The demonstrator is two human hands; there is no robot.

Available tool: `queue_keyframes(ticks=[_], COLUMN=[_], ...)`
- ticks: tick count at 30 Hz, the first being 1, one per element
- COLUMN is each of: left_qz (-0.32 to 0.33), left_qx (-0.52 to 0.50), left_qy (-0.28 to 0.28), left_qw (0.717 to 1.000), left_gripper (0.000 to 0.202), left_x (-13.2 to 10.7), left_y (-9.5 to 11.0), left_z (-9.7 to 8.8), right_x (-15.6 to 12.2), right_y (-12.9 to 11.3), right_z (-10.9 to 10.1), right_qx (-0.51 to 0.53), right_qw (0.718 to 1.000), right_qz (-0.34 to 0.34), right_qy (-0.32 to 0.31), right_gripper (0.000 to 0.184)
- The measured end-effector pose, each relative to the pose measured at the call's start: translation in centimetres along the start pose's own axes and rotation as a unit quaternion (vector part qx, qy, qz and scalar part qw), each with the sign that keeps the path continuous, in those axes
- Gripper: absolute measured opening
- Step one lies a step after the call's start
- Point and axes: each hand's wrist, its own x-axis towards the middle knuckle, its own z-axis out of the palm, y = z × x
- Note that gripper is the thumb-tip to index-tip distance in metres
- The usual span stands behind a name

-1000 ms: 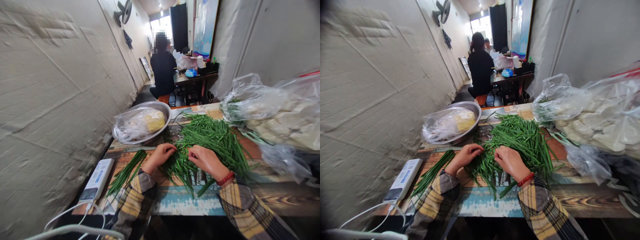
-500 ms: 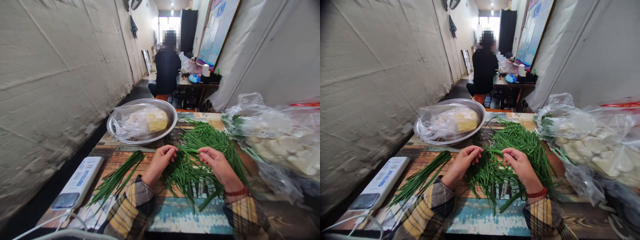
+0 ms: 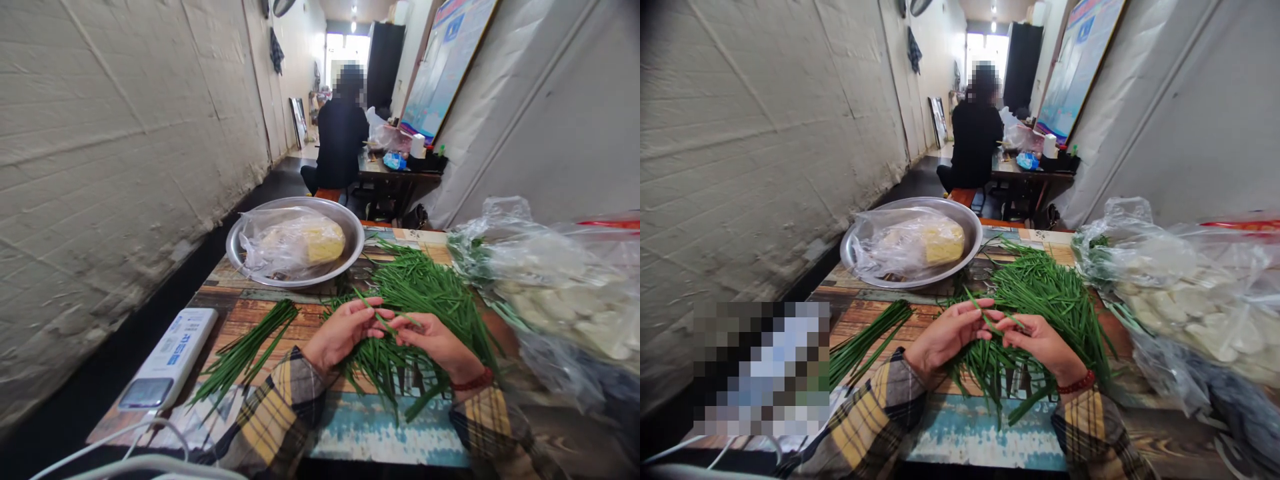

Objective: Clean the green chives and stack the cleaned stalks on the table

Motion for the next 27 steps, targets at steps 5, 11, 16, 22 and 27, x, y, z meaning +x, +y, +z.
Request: queue_keyframes(ticks=[5, 11, 16, 22, 27], left_qz=[0.015, 0.026, 0.044, 0.097, 0.114], left_qx=[-0.038, -0.021, 0.033, 0.097, 0.099], left_qy=[0.020, 0.042, 0.089, 0.124, 0.171], left_qw=[0.999, 0.999, 0.995, 0.983, 0.974], left_gripper=[0.029, 0.028, 0.029, 0.026, 0.022], left_x=[0.1, -0.1, -0.5, -1.4, -2.2], left_y=[-0.1, 0.8, 2.5, 3.8, 4.4], left_z=[-0.3, -0.1, -0.3, -0.3, -1.0], right_x=[0.1, -0.3, 0.0, 0.5, 0.9], right_y=[-0.4, -1.1, -0.5, -0.5, 0.3], right_z=[0.0, -0.8, -2.0, -1.8, -0.8], right_qx=[-0.099, -0.114, -0.003, 0.024, -0.229], right_qw=[0.994, 0.993, 0.960, 0.941, 0.929], right_qz=[0.003, -0.012, -0.046, -0.069, -0.126], right_qy=[-0.047, -0.006, 0.276, 0.330, 0.260], right_gripper=[0.031, 0.032, 0.029, 0.029, 0.023])
